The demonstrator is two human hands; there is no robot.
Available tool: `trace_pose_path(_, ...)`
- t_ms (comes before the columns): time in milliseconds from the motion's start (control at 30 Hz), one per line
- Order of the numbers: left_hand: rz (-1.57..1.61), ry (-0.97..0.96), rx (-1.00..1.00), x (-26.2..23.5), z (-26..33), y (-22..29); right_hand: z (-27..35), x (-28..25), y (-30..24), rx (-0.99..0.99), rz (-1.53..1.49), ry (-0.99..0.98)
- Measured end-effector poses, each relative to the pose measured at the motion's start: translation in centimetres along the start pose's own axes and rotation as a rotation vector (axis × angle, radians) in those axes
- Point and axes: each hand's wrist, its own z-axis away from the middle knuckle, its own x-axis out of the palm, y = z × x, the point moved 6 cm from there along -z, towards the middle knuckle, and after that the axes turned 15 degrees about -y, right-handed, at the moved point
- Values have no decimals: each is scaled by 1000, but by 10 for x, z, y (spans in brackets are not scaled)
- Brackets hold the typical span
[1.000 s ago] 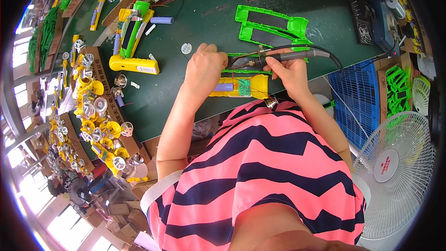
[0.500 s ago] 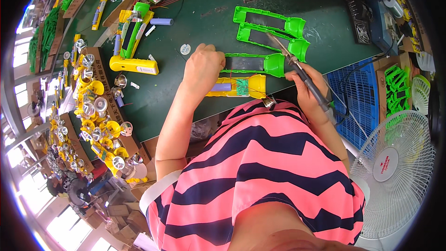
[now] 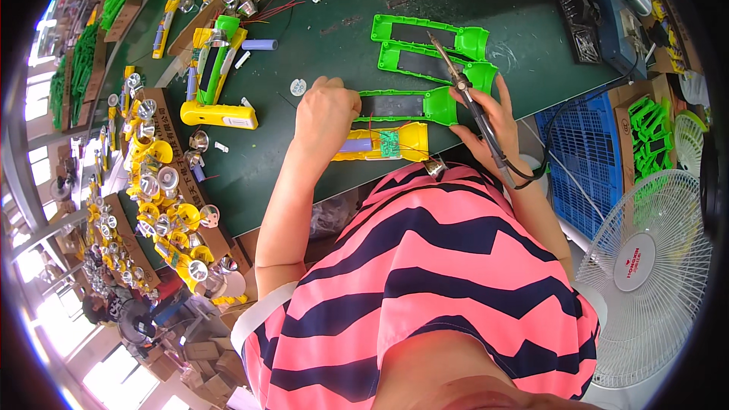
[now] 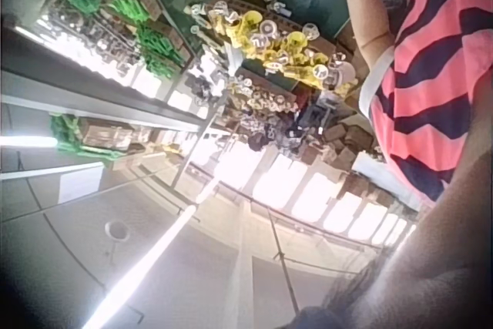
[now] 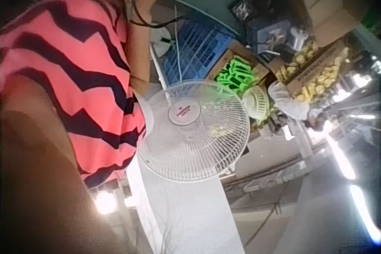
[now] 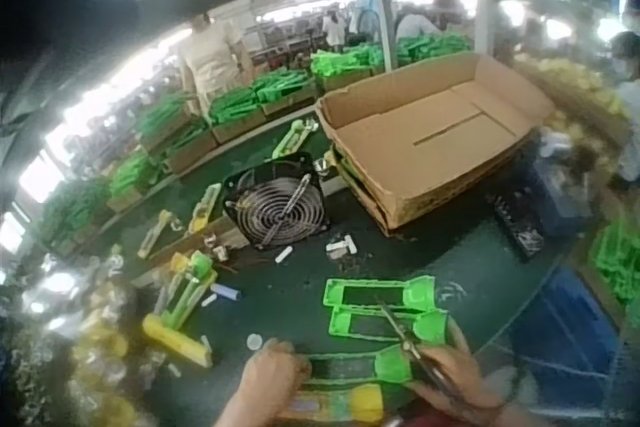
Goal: The person solders wires and electronic components to a flashlight housing with a soldering iron to assemble handheld lighting fixtures, using pliers to manipulate the wires.
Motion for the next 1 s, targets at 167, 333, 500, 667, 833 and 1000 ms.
trace_pose_path(167, -122, 45, 27, -13, 10, 7, 1, 1, 0, 64, -47, -64)
trace_pose_path(333, 158, 193, 190, -40, 24, 39, 3, 3, 9, 92, -137, 14)
trace_pose_path(500, 80, 226, 238, -10, 24, 55, -11, 0, 6, 52, -114, -5)
trace_pose_path(667, 238, 484, 355, 17, 30, 51, -6, -3, -2, 3, -144, 23)
trace_pose_path(833, 253, 510, 216, 17, 30, 63, -4, 6, -6, -13, -117, 9)
trace_pose_path(1000, 132, 446, 135, 25, 18, 55, -17, 16, -15, -129, -79, -87)
